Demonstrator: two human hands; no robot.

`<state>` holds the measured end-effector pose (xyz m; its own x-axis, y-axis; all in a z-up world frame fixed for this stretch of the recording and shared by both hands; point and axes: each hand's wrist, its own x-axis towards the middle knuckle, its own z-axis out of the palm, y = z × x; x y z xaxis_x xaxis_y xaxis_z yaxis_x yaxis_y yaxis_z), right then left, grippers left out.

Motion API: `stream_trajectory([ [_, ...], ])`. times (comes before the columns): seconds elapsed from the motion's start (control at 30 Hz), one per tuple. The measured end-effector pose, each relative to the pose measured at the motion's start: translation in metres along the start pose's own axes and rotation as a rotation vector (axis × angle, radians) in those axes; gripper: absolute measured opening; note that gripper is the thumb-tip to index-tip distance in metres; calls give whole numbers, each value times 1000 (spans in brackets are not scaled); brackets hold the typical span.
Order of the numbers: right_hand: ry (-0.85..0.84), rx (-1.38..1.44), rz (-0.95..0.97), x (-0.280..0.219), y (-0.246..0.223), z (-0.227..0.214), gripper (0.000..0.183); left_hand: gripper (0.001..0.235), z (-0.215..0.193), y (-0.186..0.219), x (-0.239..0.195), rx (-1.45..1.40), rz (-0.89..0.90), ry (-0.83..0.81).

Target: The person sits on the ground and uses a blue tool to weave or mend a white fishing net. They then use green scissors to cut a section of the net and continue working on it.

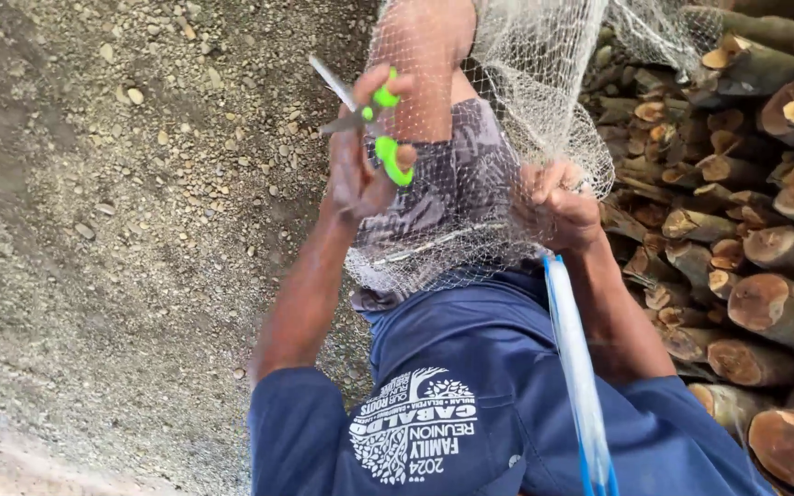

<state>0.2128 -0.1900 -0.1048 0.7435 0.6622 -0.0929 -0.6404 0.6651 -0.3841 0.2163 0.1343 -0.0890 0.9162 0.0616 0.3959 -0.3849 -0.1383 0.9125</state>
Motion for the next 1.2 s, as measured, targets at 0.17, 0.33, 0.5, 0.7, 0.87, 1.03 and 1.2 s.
stream_trajectory([
  [0.17,-75,47,72,11,1,15,12,61,29,-55,15,91,-222,-106],
  [0.33,-28,13,62,10,6,17,17,93,38,-70,5,-129,-238,-145],
  [0.5,-104,145,-8,25,12,-1,33,58,-18,-11,-14,6,-162,-39],
  [0.7,-223,44,-192,89,15,-19,9,77,-96,4,-80,28,-39,210],
  [0.87,-135,114,-227,111,12,26,2,67,-114,35,-83,174,-43,257],
  [1.03,-164,448,-142,105,18,32,21,51,-118,47,-72,212,-115,300],
  [1.2,-48,655,39,95,26,30,23,49,-123,35,-66,329,-103,268],
])
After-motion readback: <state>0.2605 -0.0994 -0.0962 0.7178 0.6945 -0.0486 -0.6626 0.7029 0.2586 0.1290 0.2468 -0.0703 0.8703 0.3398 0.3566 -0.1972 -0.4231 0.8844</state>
